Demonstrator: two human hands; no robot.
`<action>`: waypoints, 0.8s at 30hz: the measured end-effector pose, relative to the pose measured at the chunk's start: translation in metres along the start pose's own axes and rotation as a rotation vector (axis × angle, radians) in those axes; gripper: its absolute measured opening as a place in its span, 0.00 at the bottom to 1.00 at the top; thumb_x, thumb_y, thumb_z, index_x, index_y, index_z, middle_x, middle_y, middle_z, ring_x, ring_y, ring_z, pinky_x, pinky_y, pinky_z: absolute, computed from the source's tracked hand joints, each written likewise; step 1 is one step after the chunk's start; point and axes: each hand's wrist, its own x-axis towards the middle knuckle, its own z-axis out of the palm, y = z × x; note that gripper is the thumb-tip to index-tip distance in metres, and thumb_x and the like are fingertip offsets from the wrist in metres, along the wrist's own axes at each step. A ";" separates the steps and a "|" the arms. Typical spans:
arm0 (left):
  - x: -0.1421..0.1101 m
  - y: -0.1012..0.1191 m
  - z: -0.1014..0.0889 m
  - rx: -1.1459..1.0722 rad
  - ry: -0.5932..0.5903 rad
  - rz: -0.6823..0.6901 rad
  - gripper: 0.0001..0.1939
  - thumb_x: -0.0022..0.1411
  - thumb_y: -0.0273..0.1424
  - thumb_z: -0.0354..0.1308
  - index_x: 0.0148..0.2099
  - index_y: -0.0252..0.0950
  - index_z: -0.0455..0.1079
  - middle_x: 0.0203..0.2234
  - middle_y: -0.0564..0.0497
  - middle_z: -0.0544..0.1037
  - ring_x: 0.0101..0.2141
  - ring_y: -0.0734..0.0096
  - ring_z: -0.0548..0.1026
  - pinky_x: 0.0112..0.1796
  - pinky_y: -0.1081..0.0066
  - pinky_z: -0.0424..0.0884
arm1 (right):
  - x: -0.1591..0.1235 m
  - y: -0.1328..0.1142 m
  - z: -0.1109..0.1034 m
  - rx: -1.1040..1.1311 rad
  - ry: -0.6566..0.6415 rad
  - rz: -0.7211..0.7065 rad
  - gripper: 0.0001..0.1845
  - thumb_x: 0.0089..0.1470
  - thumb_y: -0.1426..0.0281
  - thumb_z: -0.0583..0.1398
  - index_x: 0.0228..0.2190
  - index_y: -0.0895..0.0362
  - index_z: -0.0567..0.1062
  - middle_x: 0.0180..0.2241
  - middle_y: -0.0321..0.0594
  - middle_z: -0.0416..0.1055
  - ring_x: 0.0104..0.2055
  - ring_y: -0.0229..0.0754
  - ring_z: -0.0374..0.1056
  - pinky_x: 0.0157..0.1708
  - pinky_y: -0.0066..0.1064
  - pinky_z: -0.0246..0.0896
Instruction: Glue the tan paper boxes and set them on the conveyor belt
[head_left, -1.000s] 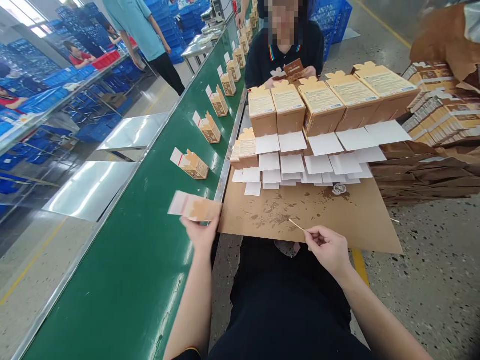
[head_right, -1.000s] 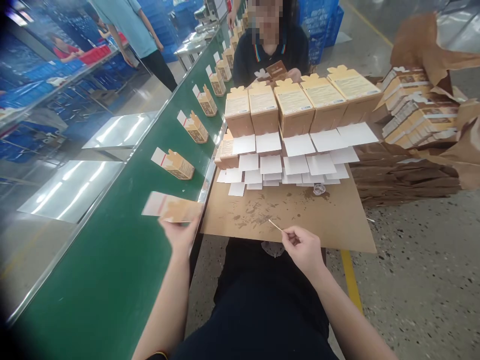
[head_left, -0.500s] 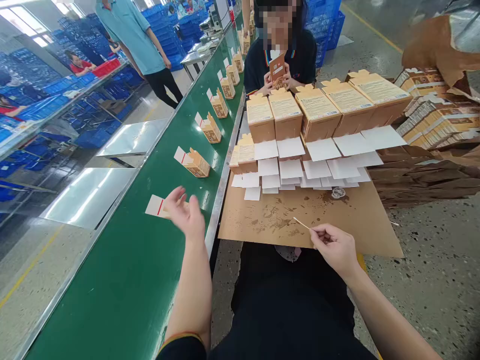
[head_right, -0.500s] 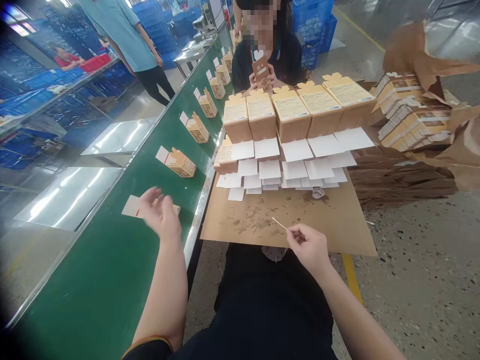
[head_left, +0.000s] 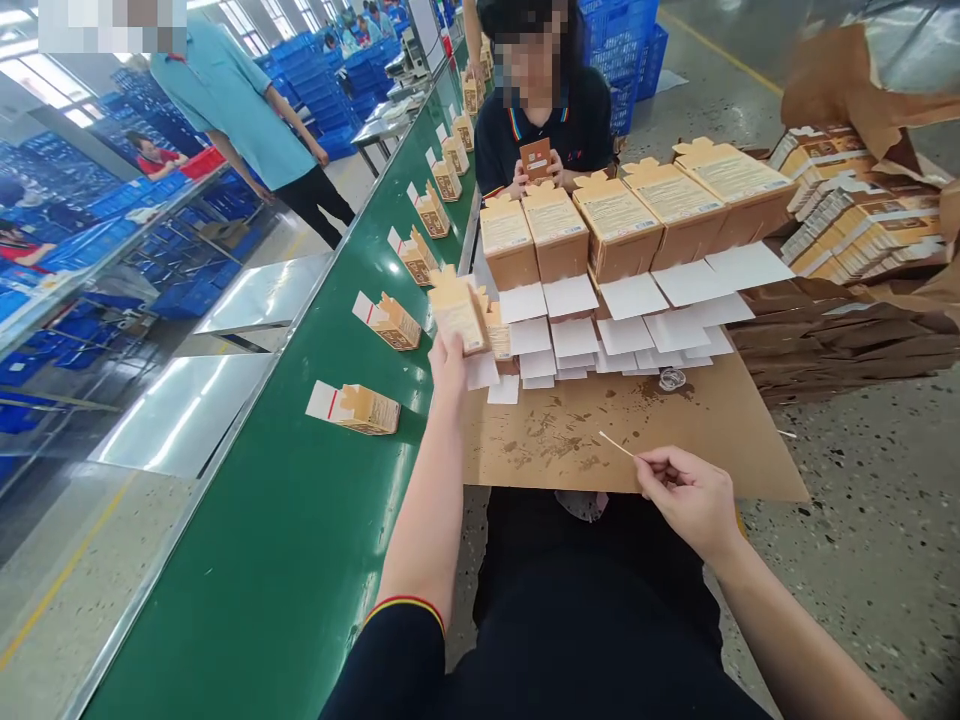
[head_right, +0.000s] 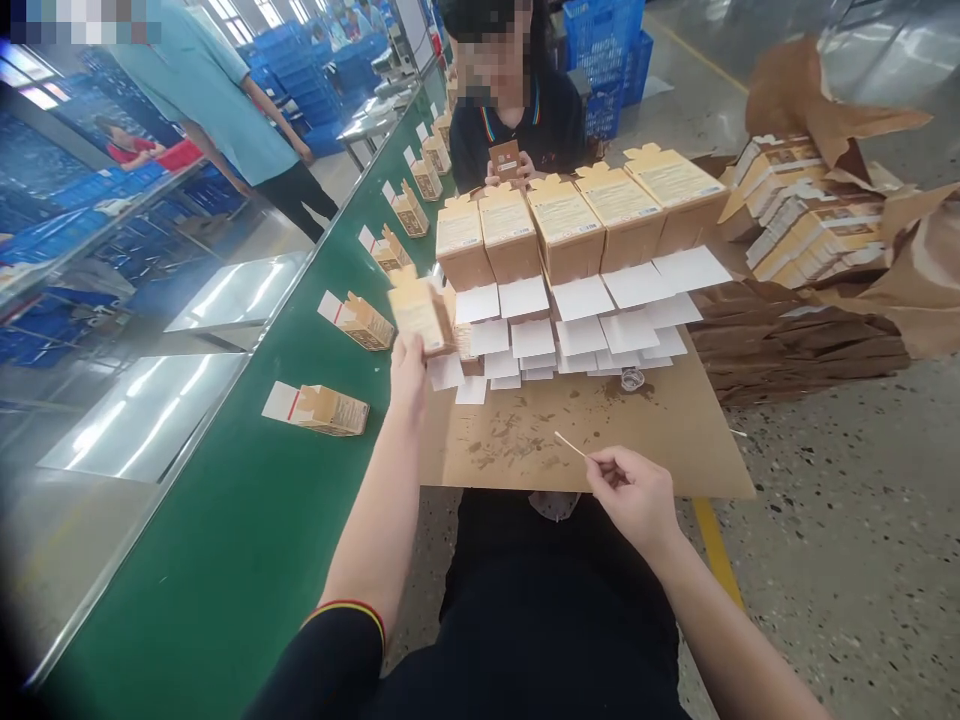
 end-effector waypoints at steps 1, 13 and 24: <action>-0.021 0.003 -0.008 -0.109 0.016 -0.011 0.31 0.67 0.56 0.68 0.63 0.44 0.76 0.66 0.41 0.77 0.69 0.47 0.73 0.67 0.52 0.70 | -0.001 -0.001 0.000 0.000 -0.003 -0.004 0.13 0.64 0.62 0.67 0.28 0.52 0.83 0.22 0.37 0.77 0.21 0.40 0.73 0.24 0.29 0.73; -0.148 -0.017 -0.027 -0.143 -0.116 -0.334 0.37 0.46 0.48 0.86 0.52 0.40 0.76 0.52 0.40 0.85 0.54 0.51 0.85 0.60 0.51 0.79 | -0.014 0.006 0.079 -0.070 -0.260 -0.150 0.12 0.64 0.72 0.60 0.28 0.52 0.75 0.24 0.36 0.75 0.25 0.39 0.71 0.29 0.29 0.69; -0.158 -0.017 -0.026 -0.063 -0.150 -0.241 0.39 0.48 0.47 0.85 0.54 0.42 0.69 0.54 0.41 0.83 0.54 0.52 0.84 0.57 0.53 0.81 | -0.015 0.019 0.089 -0.136 -0.252 -0.230 0.13 0.66 0.74 0.59 0.28 0.52 0.71 0.24 0.35 0.73 0.25 0.39 0.69 0.28 0.30 0.64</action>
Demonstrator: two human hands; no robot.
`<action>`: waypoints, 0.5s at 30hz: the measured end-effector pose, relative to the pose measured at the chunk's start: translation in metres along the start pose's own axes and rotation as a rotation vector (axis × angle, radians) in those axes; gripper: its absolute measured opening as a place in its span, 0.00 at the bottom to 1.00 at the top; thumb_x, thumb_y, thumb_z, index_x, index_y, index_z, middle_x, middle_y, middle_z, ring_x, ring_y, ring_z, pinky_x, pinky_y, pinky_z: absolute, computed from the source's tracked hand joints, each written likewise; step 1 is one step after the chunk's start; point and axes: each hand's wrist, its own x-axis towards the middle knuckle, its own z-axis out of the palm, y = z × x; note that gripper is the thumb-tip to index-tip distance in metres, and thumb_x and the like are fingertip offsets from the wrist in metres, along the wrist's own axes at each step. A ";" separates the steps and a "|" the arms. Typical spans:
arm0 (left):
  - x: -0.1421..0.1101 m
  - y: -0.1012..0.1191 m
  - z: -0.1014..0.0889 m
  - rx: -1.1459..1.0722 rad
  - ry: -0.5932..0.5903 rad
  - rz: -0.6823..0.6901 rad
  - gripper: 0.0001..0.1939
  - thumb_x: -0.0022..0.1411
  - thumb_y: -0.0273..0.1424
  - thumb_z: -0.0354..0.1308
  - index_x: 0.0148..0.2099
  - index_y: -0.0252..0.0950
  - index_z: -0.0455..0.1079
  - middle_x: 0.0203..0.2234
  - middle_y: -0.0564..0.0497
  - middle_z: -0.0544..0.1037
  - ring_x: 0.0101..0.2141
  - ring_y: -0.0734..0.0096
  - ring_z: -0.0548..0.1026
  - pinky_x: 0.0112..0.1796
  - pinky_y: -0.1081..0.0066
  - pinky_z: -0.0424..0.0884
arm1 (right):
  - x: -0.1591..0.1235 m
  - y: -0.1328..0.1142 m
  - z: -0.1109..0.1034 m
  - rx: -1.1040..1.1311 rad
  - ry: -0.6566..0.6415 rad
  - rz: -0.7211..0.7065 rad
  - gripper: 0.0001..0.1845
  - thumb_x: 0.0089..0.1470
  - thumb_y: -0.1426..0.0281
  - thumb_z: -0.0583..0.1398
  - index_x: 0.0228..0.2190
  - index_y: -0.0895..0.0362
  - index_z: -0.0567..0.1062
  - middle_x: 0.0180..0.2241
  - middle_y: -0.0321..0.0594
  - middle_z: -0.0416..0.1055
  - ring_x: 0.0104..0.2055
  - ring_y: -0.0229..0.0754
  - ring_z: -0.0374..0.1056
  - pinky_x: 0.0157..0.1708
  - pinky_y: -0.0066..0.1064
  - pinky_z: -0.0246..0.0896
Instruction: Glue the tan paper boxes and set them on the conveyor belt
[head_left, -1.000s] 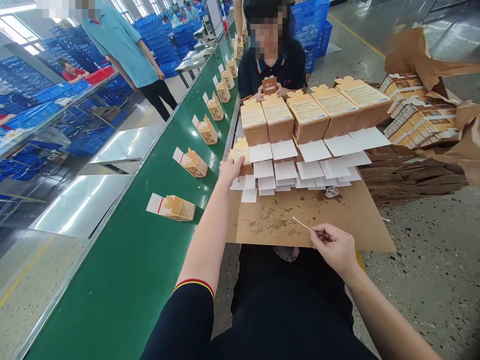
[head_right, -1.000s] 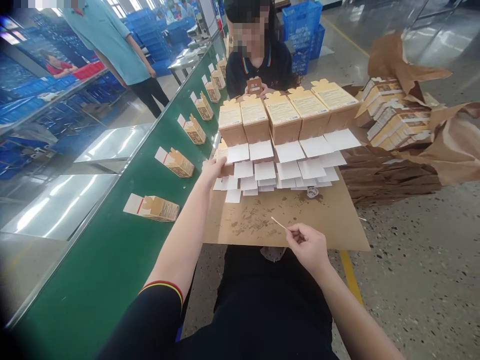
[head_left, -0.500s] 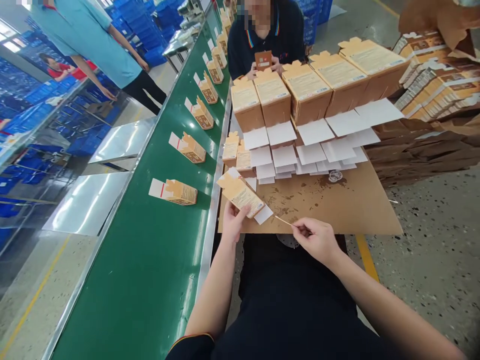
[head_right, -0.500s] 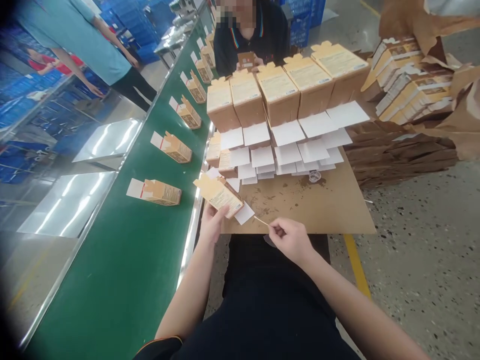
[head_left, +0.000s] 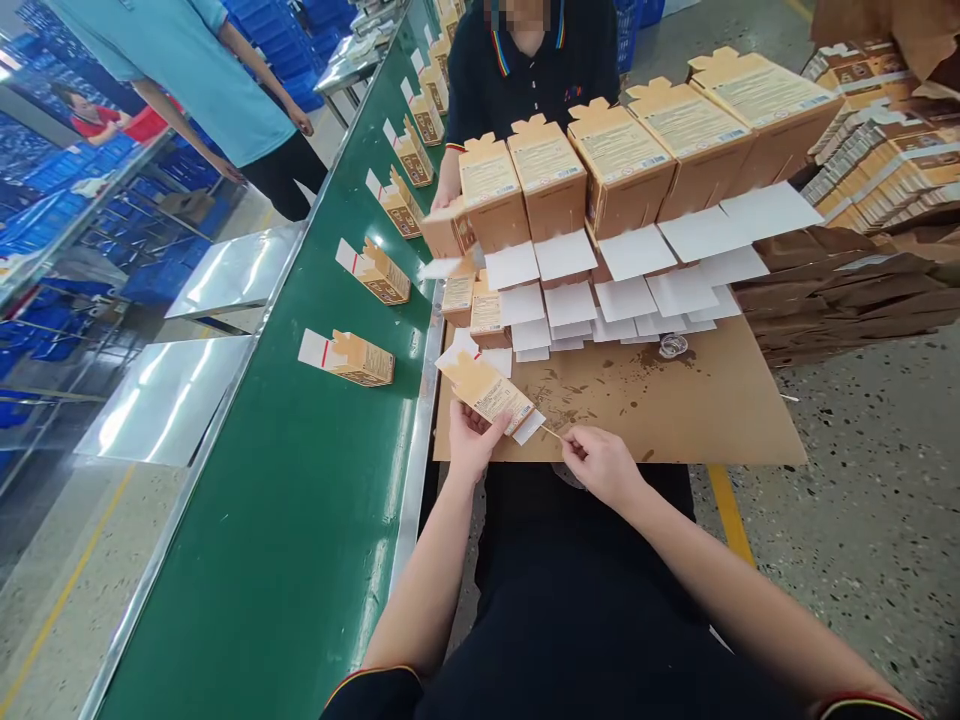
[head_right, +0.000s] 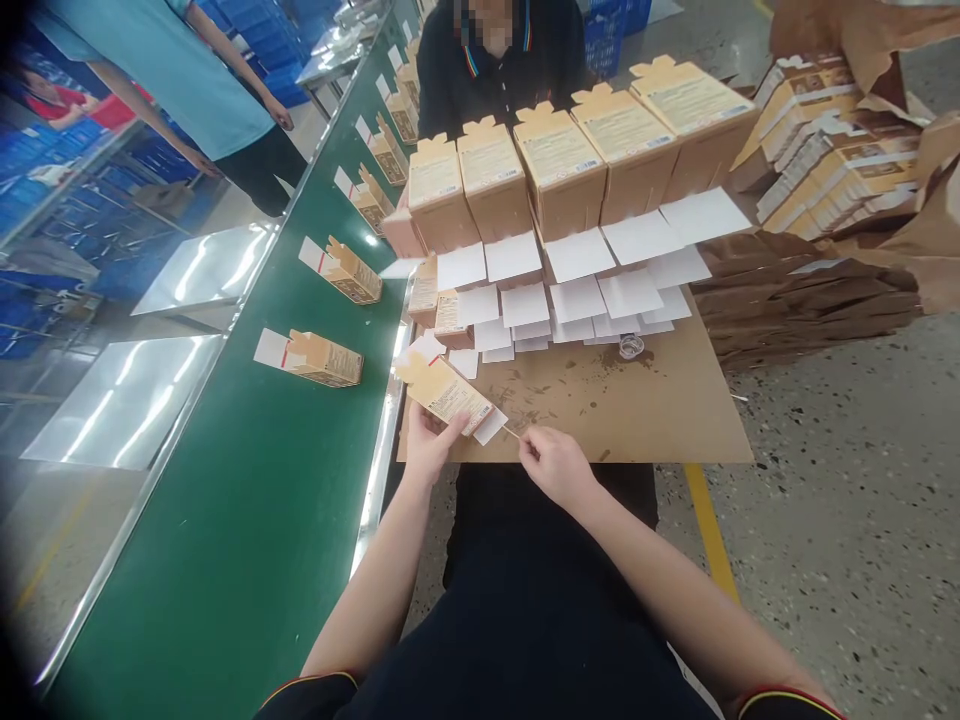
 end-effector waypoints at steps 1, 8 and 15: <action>-0.004 -0.001 0.002 0.033 0.004 0.023 0.40 0.48 0.47 0.85 0.55 0.42 0.68 0.53 0.41 0.82 0.54 0.52 0.84 0.56 0.54 0.81 | 0.000 0.001 -0.004 0.016 0.028 0.015 0.12 0.66 0.74 0.59 0.29 0.52 0.72 0.25 0.36 0.74 0.26 0.40 0.71 0.29 0.29 0.66; -0.035 -0.008 0.016 0.313 0.081 0.101 0.41 0.47 0.35 0.85 0.56 0.44 0.63 0.51 0.43 0.80 0.53 0.49 0.83 0.54 0.54 0.80 | -0.016 -0.004 -0.039 0.064 0.128 0.126 0.10 0.65 0.71 0.62 0.30 0.51 0.77 0.25 0.35 0.77 0.24 0.39 0.72 0.28 0.29 0.71; -0.034 -0.014 0.022 0.282 0.116 0.076 0.40 0.46 0.37 0.85 0.54 0.45 0.65 0.49 0.45 0.81 0.52 0.47 0.83 0.54 0.52 0.80 | -0.023 -0.016 -0.047 0.124 0.085 0.227 0.16 0.67 0.61 0.63 0.27 0.50 0.78 0.23 0.36 0.76 0.23 0.41 0.72 0.26 0.31 0.72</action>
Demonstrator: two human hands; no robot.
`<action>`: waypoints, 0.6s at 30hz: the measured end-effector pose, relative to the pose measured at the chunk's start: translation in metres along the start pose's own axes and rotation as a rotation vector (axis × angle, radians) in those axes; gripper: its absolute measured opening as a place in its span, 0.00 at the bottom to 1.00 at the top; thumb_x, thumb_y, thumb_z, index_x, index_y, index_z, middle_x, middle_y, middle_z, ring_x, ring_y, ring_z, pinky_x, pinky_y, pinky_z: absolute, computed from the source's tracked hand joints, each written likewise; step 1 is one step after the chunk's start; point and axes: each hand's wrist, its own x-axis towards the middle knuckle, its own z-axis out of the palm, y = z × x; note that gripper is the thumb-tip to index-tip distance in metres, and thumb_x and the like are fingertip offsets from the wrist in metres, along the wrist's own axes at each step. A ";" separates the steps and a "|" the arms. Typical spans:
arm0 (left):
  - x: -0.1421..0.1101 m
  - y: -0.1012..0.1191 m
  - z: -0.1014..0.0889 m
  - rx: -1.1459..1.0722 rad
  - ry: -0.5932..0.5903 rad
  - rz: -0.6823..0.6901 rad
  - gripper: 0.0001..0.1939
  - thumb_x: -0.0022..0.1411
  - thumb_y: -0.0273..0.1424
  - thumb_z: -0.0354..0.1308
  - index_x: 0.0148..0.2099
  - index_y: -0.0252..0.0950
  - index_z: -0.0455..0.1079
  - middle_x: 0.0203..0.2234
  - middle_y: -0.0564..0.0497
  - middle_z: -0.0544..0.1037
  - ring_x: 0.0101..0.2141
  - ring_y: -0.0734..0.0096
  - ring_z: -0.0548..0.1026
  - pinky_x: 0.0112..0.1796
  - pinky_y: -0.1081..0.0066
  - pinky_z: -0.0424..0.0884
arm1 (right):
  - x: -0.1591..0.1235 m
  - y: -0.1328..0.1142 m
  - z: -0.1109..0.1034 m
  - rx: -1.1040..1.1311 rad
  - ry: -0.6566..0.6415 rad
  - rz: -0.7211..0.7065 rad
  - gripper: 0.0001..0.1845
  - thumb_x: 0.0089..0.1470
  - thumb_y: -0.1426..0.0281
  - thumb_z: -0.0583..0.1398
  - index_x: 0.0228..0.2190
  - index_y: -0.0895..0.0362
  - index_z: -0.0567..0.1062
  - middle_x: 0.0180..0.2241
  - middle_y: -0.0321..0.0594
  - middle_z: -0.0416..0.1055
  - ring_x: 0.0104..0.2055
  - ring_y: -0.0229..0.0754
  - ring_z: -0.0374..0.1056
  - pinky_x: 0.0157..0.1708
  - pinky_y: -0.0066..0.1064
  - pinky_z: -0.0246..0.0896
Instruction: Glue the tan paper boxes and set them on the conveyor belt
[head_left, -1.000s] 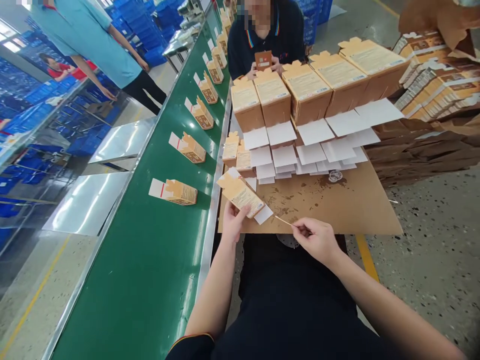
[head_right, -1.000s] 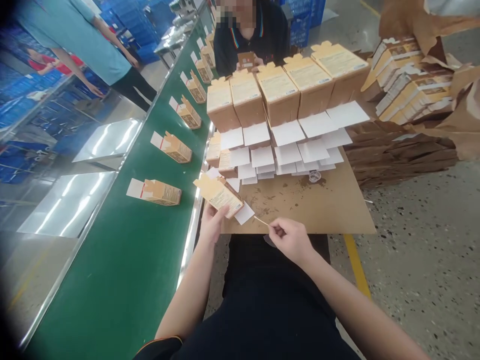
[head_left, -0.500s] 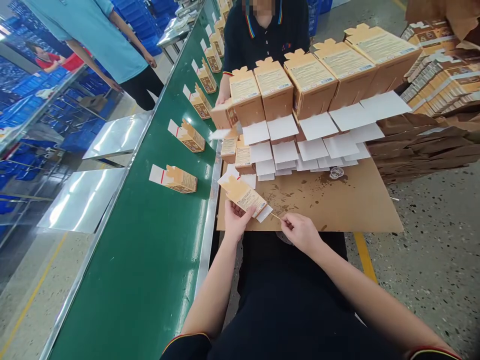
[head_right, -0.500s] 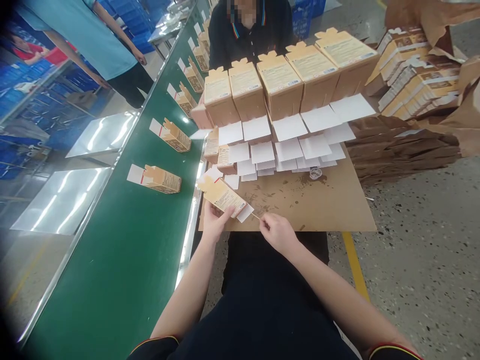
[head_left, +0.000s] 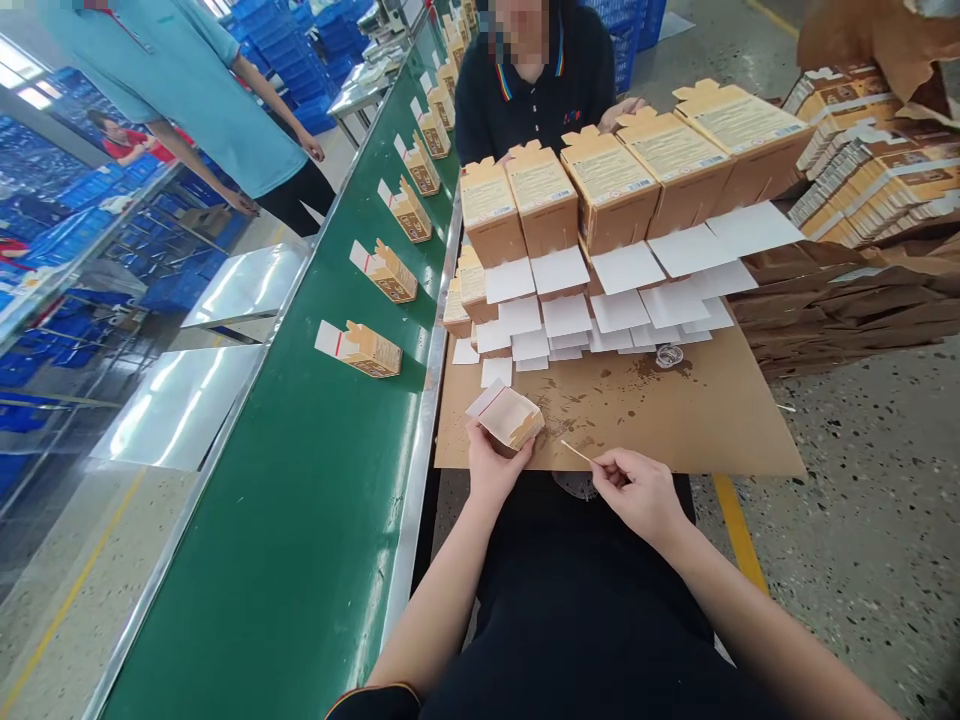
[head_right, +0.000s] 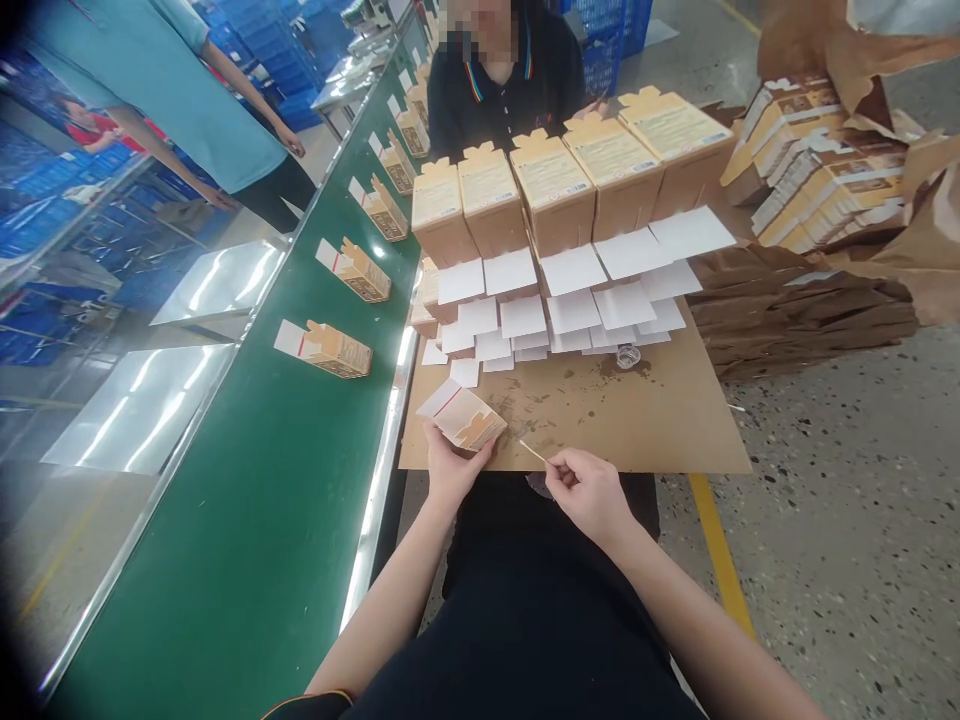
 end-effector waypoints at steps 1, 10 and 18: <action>0.003 -0.001 -0.003 -0.011 0.034 0.007 0.41 0.45 0.38 0.86 0.55 0.45 0.65 0.49 0.44 0.81 0.52 0.48 0.83 0.54 0.52 0.80 | 0.000 0.000 0.000 0.012 0.003 -0.003 0.16 0.67 0.61 0.63 0.27 0.50 0.78 0.23 0.36 0.76 0.23 0.41 0.71 0.26 0.31 0.72; 0.073 -0.024 -0.154 0.043 0.628 0.019 0.46 0.43 0.39 0.85 0.52 0.45 0.54 0.52 0.44 0.77 0.54 0.54 0.82 0.62 0.47 0.76 | 0.009 0.007 -0.012 0.055 0.044 -0.030 0.15 0.67 0.59 0.66 0.29 0.51 0.81 0.22 0.36 0.77 0.21 0.41 0.73 0.24 0.31 0.73; 0.069 -0.038 -0.168 0.258 0.862 0.088 0.48 0.48 0.33 0.80 0.60 0.45 0.50 0.62 0.40 0.66 0.68 0.46 0.69 0.72 0.41 0.62 | 0.017 0.009 -0.024 0.020 0.090 -0.011 0.18 0.67 0.54 0.66 0.28 0.50 0.82 0.21 0.36 0.76 0.21 0.42 0.74 0.24 0.32 0.74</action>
